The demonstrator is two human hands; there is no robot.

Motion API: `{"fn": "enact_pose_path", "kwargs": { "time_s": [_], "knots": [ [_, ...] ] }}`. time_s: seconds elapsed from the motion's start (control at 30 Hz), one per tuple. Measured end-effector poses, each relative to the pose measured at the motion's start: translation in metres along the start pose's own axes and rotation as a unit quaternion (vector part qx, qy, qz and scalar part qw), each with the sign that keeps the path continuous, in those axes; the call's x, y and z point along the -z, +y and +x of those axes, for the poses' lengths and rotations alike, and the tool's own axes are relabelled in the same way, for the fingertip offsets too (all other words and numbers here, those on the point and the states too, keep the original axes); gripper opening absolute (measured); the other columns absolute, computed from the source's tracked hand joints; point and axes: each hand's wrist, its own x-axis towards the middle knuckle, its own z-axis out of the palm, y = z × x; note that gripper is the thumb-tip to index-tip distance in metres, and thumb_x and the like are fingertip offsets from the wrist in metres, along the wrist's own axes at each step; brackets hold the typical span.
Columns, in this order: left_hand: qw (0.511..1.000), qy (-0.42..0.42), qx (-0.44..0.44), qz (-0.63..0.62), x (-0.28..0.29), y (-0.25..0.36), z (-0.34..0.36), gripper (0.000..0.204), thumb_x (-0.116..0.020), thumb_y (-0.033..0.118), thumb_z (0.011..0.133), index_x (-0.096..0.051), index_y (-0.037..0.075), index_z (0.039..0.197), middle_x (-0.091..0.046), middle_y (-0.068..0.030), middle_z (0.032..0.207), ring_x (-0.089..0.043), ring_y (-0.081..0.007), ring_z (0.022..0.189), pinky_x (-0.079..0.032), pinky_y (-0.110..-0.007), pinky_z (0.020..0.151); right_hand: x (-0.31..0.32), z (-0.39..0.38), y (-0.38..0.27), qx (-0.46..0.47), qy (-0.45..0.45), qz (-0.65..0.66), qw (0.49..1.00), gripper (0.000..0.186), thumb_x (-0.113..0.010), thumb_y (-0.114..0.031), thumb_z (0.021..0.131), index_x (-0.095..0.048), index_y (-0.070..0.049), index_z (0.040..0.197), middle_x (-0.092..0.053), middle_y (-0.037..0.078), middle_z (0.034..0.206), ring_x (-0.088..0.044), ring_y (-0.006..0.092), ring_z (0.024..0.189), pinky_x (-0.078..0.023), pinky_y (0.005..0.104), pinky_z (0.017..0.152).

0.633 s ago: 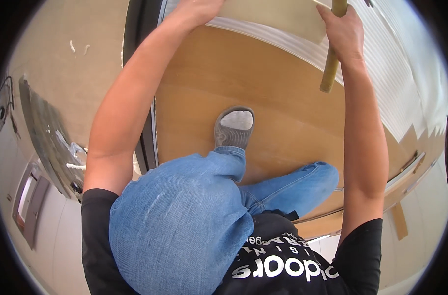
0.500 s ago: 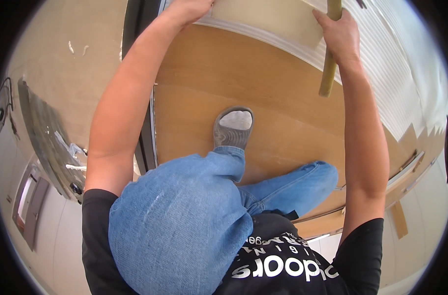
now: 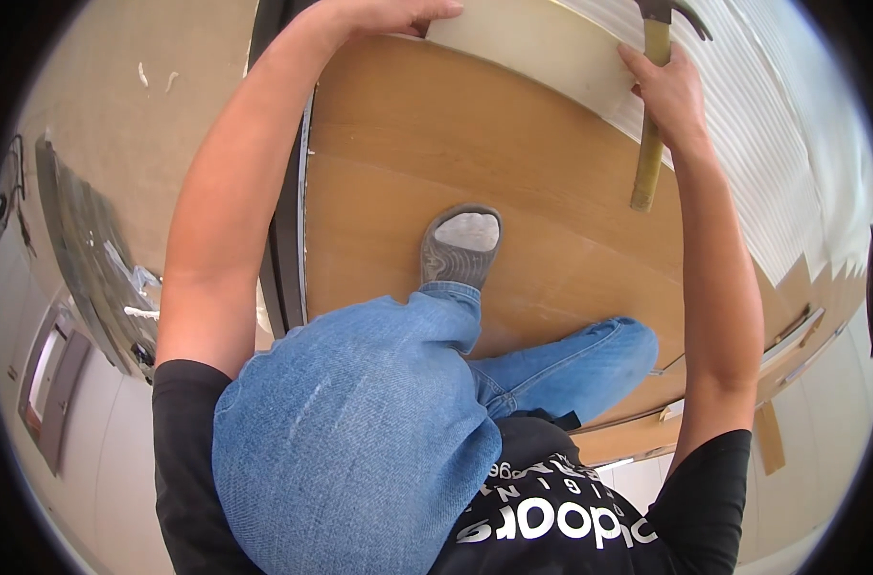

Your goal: The person installs flooring panels by positioning them on the floor, using a hammer to tap them into place, and aligning them with existing panels.

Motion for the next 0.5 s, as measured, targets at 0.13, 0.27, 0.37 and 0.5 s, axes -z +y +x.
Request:
{"fn": "enact_pose_path", "kwargs": {
  "time_s": [0.13, 0.27, 0.37, 0.5],
  "knots": [
    [0.999, -0.016, 0.005, 0.049, 0.003, -0.001, -0.004, 0.06, -0.064, 0.008, 0.101, -0.034, 0.006, 0.153, -0.072, -0.0117, 0.113, -0.068, -0.0188, 0.09, -0.058, -0.035, 0.072, 0.001, 0.007, 0.007, 0.038, -0.001, -0.02, 0.999, 0.052, -0.075, -0.043, 0.088, -0.065, 0.005, 0.107, -0.071, 0.014, 0.085, -0.067, 0.0268, 0.076, -0.053, 0.0416, 0.075],
    [1.0, -0.023, 0.013, 0.002, 0.006, -0.002, -0.007, 0.066, -0.064, 0.007, 0.101, -0.028, 0.004, 0.155, -0.071, -0.0166, 0.121, -0.07, -0.0225, 0.098, -0.059, -0.036, 0.081, 0.015, 0.035, 0.014, 0.097, -0.034, -0.095, 0.99, 0.052, -0.074, -0.045, 0.091, -0.066, 0.004, 0.107, -0.071, 0.013, 0.087, -0.067, 0.0233, 0.077, -0.055, 0.0388, 0.076],
    [1.0, -0.02, 0.007, -0.007, -0.003, -0.001, 0.008, 0.066, -0.063, 0.006, 0.101, -0.027, 0.004, 0.156, -0.071, -0.0173, 0.122, -0.07, -0.0233, 0.1, -0.059, -0.038, 0.082, 0.051, 0.106, 0.055, 0.195, -0.043, -0.206, 0.958, 0.05, -0.072, -0.045, 0.095, -0.066, 0.003, 0.109, -0.071, 0.014, 0.092, -0.068, 0.0216, 0.082, -0.055, 0.0397, 0.079],
    [0.998, -0.051, -0.037, -0.005, 0.01, -0.019, 0.006, 0.062, -0.063, 0.004, 0.101, -0.032, 0.007, 0.155, -0.072, -0.0178, 0.12, -0.071, -0.0246, 0.1, -0.06, -0.04, 0.083, 0.052, 0.073, -0.054, 0.252, -0.066, -0.211, 0.942, 0.06, -0.068, -0.033, 0.084, -0.062, 0.017, 0.117, -0.068, 0.037, 0.111, -0.067, 0.048, 0.108, -0.05, 0.0528, 0.096]
  ]
}}
